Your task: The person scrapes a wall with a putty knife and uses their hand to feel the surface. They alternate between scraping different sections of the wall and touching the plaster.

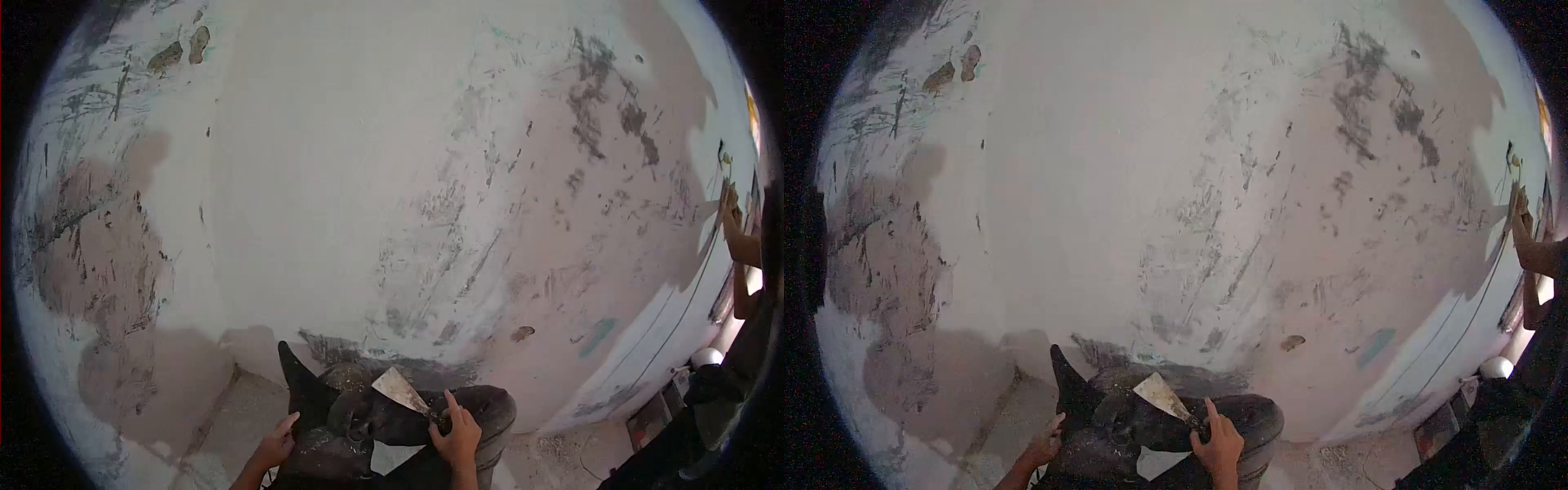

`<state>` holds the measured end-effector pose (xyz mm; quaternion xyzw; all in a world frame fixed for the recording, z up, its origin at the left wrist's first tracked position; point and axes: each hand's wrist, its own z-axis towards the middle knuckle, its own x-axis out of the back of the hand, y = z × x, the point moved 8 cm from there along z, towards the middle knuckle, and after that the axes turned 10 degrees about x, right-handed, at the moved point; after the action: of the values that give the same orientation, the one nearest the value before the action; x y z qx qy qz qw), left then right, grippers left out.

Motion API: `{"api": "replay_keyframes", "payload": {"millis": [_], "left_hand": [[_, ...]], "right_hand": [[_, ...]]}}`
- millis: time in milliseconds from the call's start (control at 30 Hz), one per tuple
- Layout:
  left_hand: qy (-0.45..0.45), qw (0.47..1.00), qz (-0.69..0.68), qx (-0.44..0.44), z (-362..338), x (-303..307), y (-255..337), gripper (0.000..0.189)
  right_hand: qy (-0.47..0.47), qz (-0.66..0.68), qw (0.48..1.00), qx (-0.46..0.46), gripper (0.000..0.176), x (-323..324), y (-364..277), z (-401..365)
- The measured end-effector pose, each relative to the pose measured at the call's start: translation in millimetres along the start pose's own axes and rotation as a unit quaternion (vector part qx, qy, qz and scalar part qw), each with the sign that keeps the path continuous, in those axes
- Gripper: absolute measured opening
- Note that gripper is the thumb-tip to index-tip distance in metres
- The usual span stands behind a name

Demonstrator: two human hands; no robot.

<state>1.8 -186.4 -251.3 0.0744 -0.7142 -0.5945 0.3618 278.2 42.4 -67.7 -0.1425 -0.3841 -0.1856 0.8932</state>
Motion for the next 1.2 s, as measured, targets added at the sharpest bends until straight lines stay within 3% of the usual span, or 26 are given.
{"api": "replay_keyframes", "payload": {"millis": [133,333,400,500,633,700,900,1000,1200], "left_hand": [[0.005,0.999,0.001,-0.049,1.6,-1.2,-0.3,0.060],[-0.040,0.998,0.023,-0.037,-1.2,-3.5,9.6,0.062],[-0.018,0.999,-0.026,0.010,-0.8,-1.3,5.7,0.056],[-0.017,0.999,-0.004,-0.040,1.0,-1.7,3.0,0.054],[-0.055,0.998,-0.004,-0.015,1.1,-6.5,-1.0,0.059],[-0.007,0.999,-0.019,-0.031,-0.6,-1.5,5.3,0.053],[0.002,0.998,0.009,-0.058,0.3,-2.3,3.2,0.053],[-0.008,1.000,0.000,-0.010,-0.6,-0.3,7.1,0.054],[-0.007,1.000,-0.005,0.020,1.1,-3.9,-8.0,0.055]], "right_hand": [[-0.001,0.010,1.000,-0.009,0.080,1.3,-0.2,1.4],[-0.010,0.010,1.000,-0.015,0.077,3.7,-1.5,2.0],[-0.010,0.011,1.000,-0.017,0.076,3.1,-0.3,0.6],[-0.005,0.019,1.000,-0.018,0.073,2.8,0.7,0.4],[0.008,0.022,1.000,-0.005,0.070,5.7,-2.6,1.2],[0.012,0.024,1.000,-0.011,0.068,6.8,-2.3,1.7],[0.023,0.030,0.999,-0.015,0.064,7.9,-1.7,4.5],[0.089,0.094,0.991,-0.039,0.056,27.5,9.3,38.3],[0.136,-0.131,0.976,0.108,0.062,115.2,-6.5,166.9]]}}
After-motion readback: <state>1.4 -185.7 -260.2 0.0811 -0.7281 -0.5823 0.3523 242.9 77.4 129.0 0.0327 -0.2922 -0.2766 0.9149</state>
